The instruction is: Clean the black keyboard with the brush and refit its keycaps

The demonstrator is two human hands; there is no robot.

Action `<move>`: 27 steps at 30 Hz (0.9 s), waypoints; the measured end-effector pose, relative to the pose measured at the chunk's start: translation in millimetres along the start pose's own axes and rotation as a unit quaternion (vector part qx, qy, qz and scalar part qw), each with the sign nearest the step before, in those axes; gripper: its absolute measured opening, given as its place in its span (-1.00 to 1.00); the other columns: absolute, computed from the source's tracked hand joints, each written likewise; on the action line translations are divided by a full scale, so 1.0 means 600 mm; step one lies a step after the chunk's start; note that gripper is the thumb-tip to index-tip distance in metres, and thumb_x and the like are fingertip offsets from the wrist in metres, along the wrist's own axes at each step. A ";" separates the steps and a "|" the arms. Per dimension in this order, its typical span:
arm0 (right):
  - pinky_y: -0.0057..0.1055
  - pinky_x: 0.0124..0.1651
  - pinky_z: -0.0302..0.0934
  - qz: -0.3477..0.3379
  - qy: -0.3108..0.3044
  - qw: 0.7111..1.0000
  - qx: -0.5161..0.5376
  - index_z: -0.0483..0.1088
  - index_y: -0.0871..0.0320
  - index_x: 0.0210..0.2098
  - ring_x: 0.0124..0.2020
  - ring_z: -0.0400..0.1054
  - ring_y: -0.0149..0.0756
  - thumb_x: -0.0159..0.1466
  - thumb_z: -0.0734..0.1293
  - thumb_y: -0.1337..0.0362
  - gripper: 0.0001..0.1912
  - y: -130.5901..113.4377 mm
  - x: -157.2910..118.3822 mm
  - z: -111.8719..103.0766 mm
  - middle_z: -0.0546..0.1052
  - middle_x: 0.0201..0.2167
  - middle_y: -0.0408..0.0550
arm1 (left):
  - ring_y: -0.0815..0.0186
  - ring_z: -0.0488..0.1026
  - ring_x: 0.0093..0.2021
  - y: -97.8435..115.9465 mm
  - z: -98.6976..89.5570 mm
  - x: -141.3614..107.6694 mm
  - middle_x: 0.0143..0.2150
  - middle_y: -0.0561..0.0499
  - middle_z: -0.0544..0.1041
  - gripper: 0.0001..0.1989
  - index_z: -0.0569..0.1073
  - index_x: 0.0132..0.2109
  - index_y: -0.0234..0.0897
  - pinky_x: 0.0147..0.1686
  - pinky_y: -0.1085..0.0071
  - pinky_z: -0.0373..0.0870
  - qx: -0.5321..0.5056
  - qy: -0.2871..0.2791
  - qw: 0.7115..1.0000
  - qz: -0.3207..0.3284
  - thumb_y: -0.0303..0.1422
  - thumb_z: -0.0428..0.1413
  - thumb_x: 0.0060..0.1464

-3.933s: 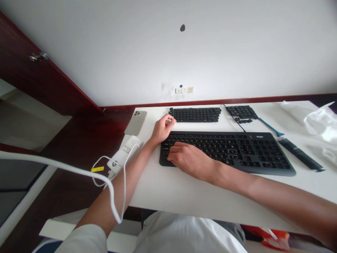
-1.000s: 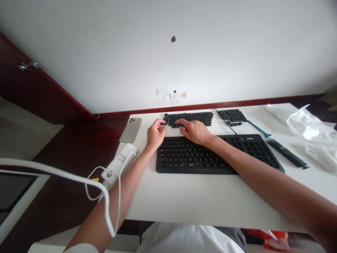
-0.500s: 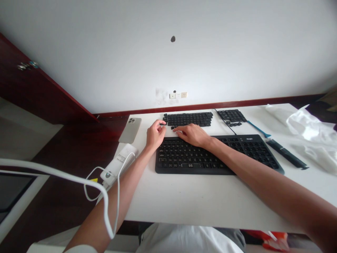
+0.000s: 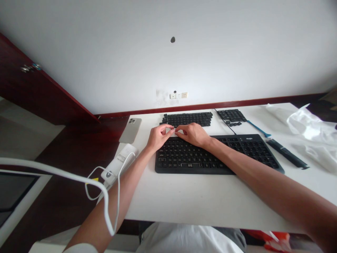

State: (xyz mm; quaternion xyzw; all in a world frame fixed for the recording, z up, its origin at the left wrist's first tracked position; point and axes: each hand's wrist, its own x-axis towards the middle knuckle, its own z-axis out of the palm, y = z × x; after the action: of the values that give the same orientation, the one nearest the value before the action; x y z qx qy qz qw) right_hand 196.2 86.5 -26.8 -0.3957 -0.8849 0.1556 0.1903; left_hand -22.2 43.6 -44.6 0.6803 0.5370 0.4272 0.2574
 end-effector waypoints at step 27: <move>-0.37 -0.28 0.09 -0.015 0.010 1.000 -0.018 0.65 0.05 -0.14 -0.38 0.45 -0.26 0.45 0.32 0.03 -0.69 0.000 0.001 0.004 0.62 -0.40 -0.09 | 0.39 0.06 -0.53 -0.010 0.001 0.002 -0.57 0.18 0.13 -0.67 0.58 -0.24 -0.23 -0.47 0.40 0.00 0.007 -0.030 0.999 0.017 -0.07 0.17 0.31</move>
State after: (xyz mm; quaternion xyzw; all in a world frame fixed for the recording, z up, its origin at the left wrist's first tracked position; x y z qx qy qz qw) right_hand 194.7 86.7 -28.9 -0.3870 -0.8917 0.1324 0.1940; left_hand -24.4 46.5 -49.2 0.7040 0.5201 0.4071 0.2610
